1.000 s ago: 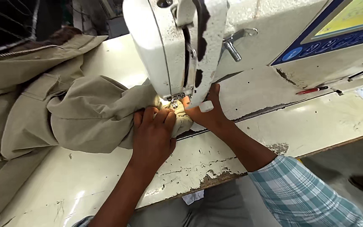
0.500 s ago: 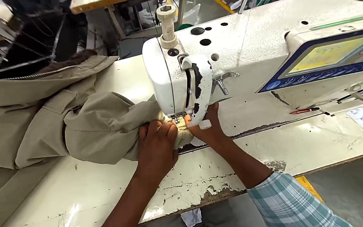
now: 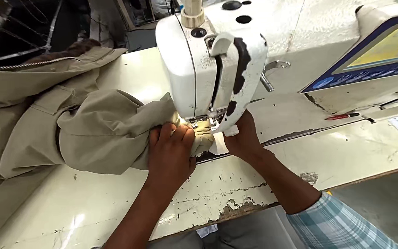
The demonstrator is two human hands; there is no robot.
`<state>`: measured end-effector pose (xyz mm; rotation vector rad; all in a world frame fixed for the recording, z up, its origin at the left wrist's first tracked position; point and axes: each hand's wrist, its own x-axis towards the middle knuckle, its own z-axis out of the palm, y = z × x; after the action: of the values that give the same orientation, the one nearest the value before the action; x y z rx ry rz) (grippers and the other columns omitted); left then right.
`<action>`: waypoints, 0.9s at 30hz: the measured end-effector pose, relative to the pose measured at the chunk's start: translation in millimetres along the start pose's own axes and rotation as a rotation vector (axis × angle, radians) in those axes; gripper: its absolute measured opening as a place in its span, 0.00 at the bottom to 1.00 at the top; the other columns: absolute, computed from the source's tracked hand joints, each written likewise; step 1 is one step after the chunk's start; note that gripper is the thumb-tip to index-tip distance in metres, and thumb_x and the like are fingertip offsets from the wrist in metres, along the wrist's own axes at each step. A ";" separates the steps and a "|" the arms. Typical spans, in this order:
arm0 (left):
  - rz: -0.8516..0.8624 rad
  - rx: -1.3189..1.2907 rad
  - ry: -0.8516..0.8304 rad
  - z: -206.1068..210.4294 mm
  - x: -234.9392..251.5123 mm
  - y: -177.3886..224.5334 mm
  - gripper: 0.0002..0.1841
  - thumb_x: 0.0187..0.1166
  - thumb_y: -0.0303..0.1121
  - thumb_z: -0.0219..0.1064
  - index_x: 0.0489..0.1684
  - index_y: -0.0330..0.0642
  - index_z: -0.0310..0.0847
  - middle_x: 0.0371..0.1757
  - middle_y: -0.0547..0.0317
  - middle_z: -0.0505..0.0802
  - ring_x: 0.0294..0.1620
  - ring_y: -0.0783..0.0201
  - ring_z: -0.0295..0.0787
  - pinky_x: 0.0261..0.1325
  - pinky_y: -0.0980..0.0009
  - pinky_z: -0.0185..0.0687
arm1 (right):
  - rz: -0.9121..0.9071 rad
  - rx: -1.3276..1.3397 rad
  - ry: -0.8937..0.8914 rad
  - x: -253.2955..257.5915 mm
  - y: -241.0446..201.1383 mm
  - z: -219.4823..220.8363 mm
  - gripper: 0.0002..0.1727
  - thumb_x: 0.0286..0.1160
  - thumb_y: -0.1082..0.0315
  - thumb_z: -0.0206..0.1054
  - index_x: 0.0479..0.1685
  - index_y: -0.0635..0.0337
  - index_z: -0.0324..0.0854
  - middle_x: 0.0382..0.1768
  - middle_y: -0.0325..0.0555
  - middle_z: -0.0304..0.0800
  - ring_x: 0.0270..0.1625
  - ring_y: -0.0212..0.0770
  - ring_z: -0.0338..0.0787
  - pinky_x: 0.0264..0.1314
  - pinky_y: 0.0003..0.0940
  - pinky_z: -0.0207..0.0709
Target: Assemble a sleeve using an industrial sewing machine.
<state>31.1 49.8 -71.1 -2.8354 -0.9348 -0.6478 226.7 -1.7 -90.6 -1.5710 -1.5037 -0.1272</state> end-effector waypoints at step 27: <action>-0.031 -0.133 0.050 1.3 -3.2 -9.5 0.19 0.62 0.45 0.70 0.52 0.58 0.96 0.45 0.62 0.94 0.51 0.52 0.84 0.54 0.47 0.69 | -0.511 -0.186 -0.175 -8.3 -0.5 -12.7 0.09 0.78 0.69 0.64 0.43 0.52 0.92 0.41 0.42 0.93 0.46 0.43 0.90 0.47 0.35 0.82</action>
<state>23.7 56.0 -74.1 -2.9088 -0.9638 -0.8102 230.5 -16.1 -88.4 -1.3303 -2.0586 -0.4393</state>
